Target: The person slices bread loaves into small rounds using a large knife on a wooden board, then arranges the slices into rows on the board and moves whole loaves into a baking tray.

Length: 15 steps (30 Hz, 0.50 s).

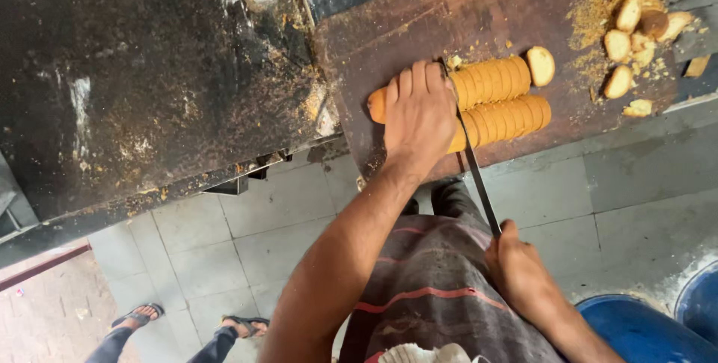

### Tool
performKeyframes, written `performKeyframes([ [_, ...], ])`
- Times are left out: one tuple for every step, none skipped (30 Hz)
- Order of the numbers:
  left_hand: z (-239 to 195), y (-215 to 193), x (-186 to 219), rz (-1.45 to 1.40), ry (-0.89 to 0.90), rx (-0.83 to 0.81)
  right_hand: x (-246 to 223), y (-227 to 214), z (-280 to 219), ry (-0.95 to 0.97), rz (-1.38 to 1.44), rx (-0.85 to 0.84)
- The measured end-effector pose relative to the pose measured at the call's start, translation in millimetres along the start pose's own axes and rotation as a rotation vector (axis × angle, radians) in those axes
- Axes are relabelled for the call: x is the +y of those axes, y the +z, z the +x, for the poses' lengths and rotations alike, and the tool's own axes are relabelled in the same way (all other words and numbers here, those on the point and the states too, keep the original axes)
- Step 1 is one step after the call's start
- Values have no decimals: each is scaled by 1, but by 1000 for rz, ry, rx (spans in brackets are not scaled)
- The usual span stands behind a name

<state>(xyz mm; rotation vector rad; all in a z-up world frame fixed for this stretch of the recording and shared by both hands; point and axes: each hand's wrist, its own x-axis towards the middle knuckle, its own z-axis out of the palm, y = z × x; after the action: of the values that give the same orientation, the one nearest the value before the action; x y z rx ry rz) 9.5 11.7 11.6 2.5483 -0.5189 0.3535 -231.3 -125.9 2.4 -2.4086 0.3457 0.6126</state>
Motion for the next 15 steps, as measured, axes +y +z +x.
performKeyframes([
  [-4,0,1,-5,-11,-39,-2,1,-5,15,22,0],
  [-7,0,2,-10,-22,-77,-4,3,-4,30,44,1],
  [-5,0,1,-12,-24,-104,-7,4,8,-29,64,25],
  [-3,0,1,7,-15,-95,-11,7,25,-88,85,50],
  [-3,0,1,23,-9,-92,-14,8,38,-141,105,71],
  [-3,0,0,39,-3,-89,-15,9,48,-90,90,66],
  [-3,0,0,17,-18,-115,-15,9,53,-32,74,64],
  [-3,1,-1,-6,-34,-141,-15,8,52,25,58,62],
  [-5,1,-2,-28,-50,-169,-15,8,48,26,56,38],
  [-6,0,-2,-33,-59,-160,-14,7,39,27,54,14],
  [-5,1,-1,-42,-60,-149,-15,5,29,30,53,-2],
  [-5,1,-1,-50,-62,-137,-17,4,20,80,34,-2],
  [-4,2,-1,-56,-64,-132,-18,1,15,117,7,-8],
  [-4,2,-1,-61,-66,-126,-21,-1,17,154,-19,-14],
  [-4,2,-2,-65,-62,-125,-25,-1,18,111,15,1],
])
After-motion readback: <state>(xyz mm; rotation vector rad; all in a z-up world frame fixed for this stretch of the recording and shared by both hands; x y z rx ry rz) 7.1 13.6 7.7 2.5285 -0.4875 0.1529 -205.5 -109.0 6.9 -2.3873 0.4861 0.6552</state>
